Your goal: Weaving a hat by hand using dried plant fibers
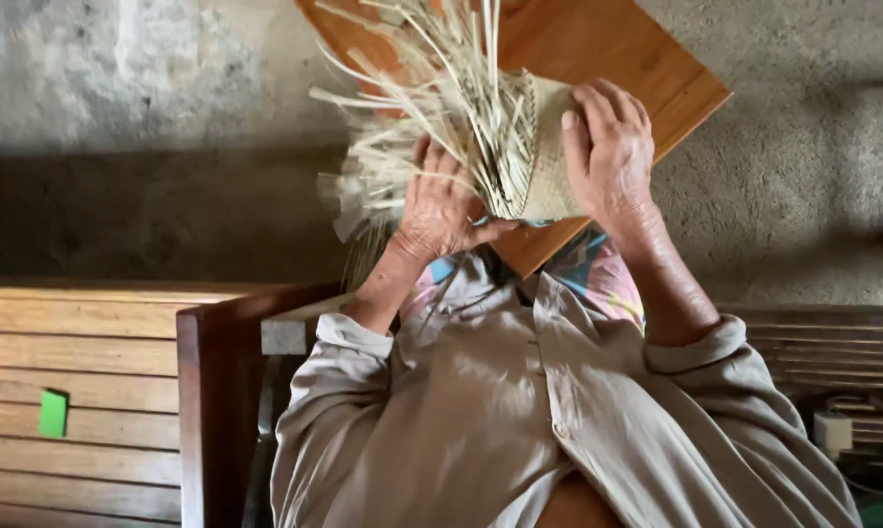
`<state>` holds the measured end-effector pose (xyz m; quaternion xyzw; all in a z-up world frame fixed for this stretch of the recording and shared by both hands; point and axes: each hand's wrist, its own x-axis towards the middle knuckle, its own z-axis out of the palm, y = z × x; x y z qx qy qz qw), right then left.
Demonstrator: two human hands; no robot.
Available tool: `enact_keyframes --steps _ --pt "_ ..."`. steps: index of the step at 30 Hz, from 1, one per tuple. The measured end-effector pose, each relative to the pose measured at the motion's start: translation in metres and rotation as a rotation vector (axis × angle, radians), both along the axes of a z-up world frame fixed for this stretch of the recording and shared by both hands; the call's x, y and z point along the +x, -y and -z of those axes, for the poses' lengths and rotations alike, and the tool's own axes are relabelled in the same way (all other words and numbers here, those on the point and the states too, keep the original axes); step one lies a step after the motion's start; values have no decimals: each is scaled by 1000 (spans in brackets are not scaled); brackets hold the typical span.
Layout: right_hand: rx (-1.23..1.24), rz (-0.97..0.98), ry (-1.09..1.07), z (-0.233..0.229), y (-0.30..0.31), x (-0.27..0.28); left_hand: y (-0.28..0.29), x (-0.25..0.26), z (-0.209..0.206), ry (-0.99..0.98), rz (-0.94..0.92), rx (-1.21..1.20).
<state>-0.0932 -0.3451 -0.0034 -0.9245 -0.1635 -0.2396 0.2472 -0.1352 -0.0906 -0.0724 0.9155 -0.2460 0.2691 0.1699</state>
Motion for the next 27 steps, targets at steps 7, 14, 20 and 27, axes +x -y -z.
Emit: enact_keyframes --steps 7,14,20,27 --pt "71 -87 54 -19 -5 -10 1 24 11 -270 338 -41" --pt "47 -72 30 -25 -8 -11 25 23 -27 -373 313 -240" --pt "36 -62 16 -30 -10 -13 38 15 -49 -456 -38 -402" --pt "48 -56 14 -21 -8 -14 42 28 -124 -1010 -95 -577"
